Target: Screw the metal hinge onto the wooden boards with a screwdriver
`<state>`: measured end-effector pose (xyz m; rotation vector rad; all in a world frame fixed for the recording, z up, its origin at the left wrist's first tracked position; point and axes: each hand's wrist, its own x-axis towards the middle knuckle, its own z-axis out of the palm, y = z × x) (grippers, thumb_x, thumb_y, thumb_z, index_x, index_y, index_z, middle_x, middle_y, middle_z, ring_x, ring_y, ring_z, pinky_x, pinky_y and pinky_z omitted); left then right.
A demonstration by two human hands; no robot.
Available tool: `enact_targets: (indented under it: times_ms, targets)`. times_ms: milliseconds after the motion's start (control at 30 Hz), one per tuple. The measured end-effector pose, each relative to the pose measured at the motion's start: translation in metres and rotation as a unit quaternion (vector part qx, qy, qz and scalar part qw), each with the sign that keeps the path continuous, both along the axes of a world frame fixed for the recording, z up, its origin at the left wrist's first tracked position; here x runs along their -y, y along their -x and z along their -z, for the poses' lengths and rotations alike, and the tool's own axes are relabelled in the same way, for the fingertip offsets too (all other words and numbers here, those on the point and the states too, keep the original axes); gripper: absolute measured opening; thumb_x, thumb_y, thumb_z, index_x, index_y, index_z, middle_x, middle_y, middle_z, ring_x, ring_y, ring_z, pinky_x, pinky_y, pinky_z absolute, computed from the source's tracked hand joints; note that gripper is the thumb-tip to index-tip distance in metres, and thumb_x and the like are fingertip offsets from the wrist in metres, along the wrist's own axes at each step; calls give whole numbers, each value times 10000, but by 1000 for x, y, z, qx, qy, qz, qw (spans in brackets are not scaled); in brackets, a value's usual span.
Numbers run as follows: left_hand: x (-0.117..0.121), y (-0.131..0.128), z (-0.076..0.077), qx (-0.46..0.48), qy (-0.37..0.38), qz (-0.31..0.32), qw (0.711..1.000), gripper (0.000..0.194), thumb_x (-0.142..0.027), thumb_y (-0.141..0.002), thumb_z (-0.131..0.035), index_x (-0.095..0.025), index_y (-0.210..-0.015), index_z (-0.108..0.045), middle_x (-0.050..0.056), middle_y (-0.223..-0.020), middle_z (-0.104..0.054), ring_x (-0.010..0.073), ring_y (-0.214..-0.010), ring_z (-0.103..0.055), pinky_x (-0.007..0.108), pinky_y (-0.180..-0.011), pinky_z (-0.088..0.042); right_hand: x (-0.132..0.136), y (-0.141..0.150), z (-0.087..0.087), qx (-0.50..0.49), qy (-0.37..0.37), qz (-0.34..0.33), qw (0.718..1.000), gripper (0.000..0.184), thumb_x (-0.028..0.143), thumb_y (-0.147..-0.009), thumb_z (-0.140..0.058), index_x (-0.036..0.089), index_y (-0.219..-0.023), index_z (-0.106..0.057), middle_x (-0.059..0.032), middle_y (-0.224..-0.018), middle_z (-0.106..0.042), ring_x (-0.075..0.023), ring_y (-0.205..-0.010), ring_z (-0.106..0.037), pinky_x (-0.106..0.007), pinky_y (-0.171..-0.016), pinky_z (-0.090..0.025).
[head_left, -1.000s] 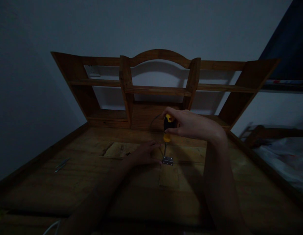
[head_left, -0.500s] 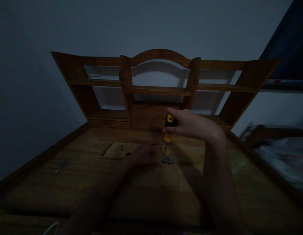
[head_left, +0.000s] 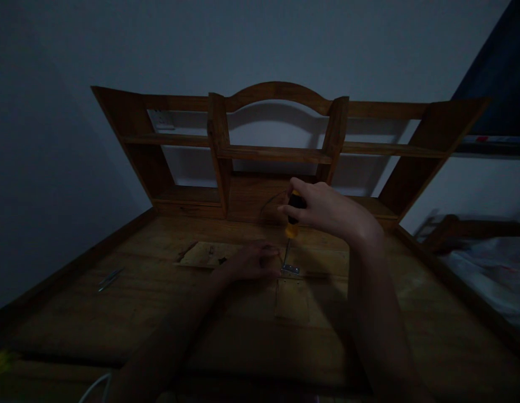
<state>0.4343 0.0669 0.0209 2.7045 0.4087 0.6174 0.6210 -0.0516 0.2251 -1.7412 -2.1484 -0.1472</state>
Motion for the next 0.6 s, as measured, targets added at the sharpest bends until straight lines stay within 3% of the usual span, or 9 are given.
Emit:
enact_targets:
  times_ms: [100,267,367,500,600]
  targets:
    - [1,0,-1,-11,14,2,1000,558,-588,-831,-625,-273,-1291,-595,76,-1358,-553,254,-1241,-525,430,-1062,-413,-4,1,2,3,-19,25,1000,340,501,-883,-544,207,-1056,-531,-89,-920,-658,-251,-837,-609,-324,-675,-405]
    - [1,1,-1,-21,14,-22,999,560,-602,-819,-630,-271,-1270,-614,79,-1368,-549,269,-1248,-524,442,-1059,-415,-4,-4,-3,-30,19,-70,997,341,355,-855,-593,237,-1158,-492,-43,-996,-655,-209,-880,-610,-282,-688,-413]
    - [2,1,-4,-28,15,-16,999,559,-603,-820,-628,-272,-1271,-614,78,-1373,-545,270,-1249,-527,442,-1059,-419,-7,-4,-2,-8,-2,-32,999,277,410,-871,-581,226,-1073,-536,-54,-948,-663,-223,-869,-612,-297,-693,-409]
    - [4,1,-6,-14,10,-6,1000,558,-589,-831,-624,-243,-1268,-617,76,-1351,-563,285,-1236,-534,438,-1051,-430,-15,-2,3,32,-38,37,998,387,565,-881,-525,198,-991,-576,-101,-925,-667,-268,-879,-612,-345,-725,-415]
    - [3,1,-3,-3,11,-5,1000,568,-588,-817,-642,-251,-1273,-613,71,-1340,-571,287,-1241,-528,446,-1059,-427,-14,-6,1,23,-26,-4,999,359,502,-865,-568,188,-1040,-571,-94,-976,-664,-249,-892,-609,-332,-741,-424]
